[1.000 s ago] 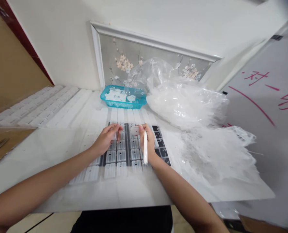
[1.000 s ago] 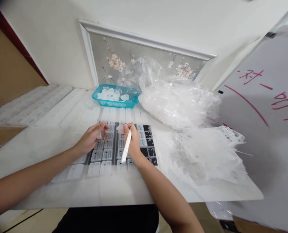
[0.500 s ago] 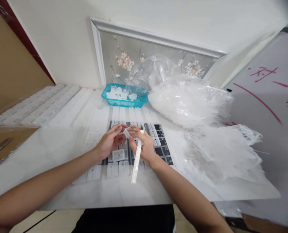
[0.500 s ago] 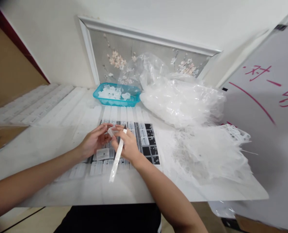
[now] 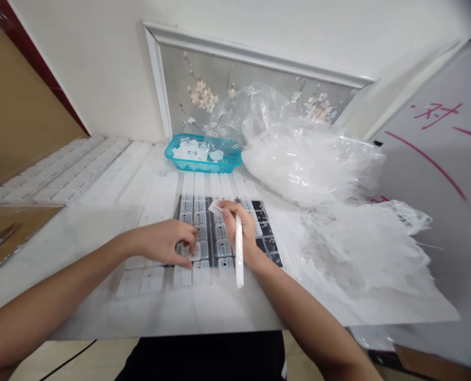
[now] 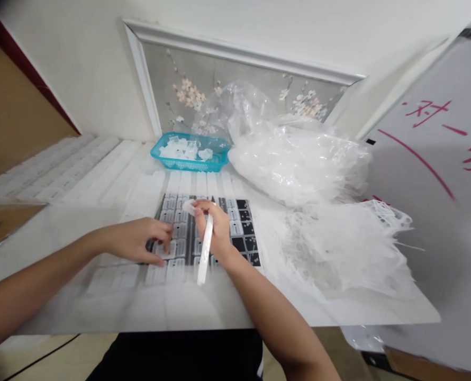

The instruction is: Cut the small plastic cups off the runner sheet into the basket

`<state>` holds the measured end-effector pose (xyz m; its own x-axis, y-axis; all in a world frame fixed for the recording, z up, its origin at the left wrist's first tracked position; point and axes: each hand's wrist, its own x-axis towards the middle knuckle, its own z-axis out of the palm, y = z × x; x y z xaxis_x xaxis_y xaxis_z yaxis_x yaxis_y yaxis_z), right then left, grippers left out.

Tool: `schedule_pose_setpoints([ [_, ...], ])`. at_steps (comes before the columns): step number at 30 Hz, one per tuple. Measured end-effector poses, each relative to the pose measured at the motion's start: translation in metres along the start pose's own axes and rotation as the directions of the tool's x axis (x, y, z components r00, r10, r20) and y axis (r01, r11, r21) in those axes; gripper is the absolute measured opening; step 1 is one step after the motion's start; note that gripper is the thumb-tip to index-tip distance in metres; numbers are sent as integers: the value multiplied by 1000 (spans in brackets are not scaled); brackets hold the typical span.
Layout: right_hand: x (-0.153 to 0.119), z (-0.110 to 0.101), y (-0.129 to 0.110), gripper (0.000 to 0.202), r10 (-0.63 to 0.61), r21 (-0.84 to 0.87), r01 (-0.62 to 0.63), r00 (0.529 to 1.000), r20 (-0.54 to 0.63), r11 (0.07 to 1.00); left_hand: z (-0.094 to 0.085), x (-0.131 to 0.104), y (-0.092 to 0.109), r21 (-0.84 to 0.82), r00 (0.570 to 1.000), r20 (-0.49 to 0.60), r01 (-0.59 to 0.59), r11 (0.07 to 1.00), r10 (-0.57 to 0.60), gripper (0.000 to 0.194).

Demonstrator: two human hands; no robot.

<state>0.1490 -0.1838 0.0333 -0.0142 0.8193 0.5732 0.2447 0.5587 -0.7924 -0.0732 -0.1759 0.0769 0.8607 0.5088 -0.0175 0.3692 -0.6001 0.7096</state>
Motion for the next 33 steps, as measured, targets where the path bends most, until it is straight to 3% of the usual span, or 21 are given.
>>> schedule_pose_setpoints([
  [3, 7, -3, -3, 14, -22, -93, 35, 990, 142, 995, -1, -1, 15, 108, 997, -29, -68, 992, 72, 13],
  [7, 19, -13, -13, 19, -20, -135, 80, 917, 397, 988, -11, 7, 30, 383, 969, -182, -84, 920, 164, 20],
  [10, 26, -20, -18, 21, 59, -126, -5, 902, 427, 992, -21, 18, 27, 521, 939, -290, -7, 854, 185, 22],
  [14, 27, -30, -16, 22, 163, -105, -132, 913, 374, 986, -25, 36, 13, 545, 942, -258, -41, 837, 214, 24],
  [17, 23, -42, -5, 31, 223, -70, -212, 943, 247, 975, -36, 50, -5, 564, 917, -315, -29, 826, 247, 24],
  [21, 11, -70, 13, 43, 351, 75, -357, 933, 83, 931, -90, 73, -57, 550, 801, -564, 181, 815, 202, 22],
  [24, -5, -92, 18, 44, 475, 160, -470, 880, 4, 868, -133, 94, -104, 459, 719, -695, 424, 780, 18, 21],
  [26, -18, -103, 14, 36, 547, 160, -535, 836, -39, 830, -141, 108, -120, 356, 663, -736, 550, 755, -135, 23],
  [28, -30, -111, 8, 37, 608, 157, -595, 792, -55, 789, -128, 123, -117, 343, 626, -772, 557, 756, -111, 37],
  [30, -42, -115, 4, 37, 642, 164, -626, 763, -78, 763, -98, 135, -95, 429, 635, -770, 434, 792, 69, 40],
  [31, -47, -116, 4, 37, 651, 166, -633, 753, -95, 756, -79, 140, -81, 478, 663, -731, 331, 814, 160, 37],
  [33, -55, -118, 7, 37, 652, 164, -632, 747, -133, 757, -41, 147, -50, 548, 796, -517, 25, 836, 315, 30],
])
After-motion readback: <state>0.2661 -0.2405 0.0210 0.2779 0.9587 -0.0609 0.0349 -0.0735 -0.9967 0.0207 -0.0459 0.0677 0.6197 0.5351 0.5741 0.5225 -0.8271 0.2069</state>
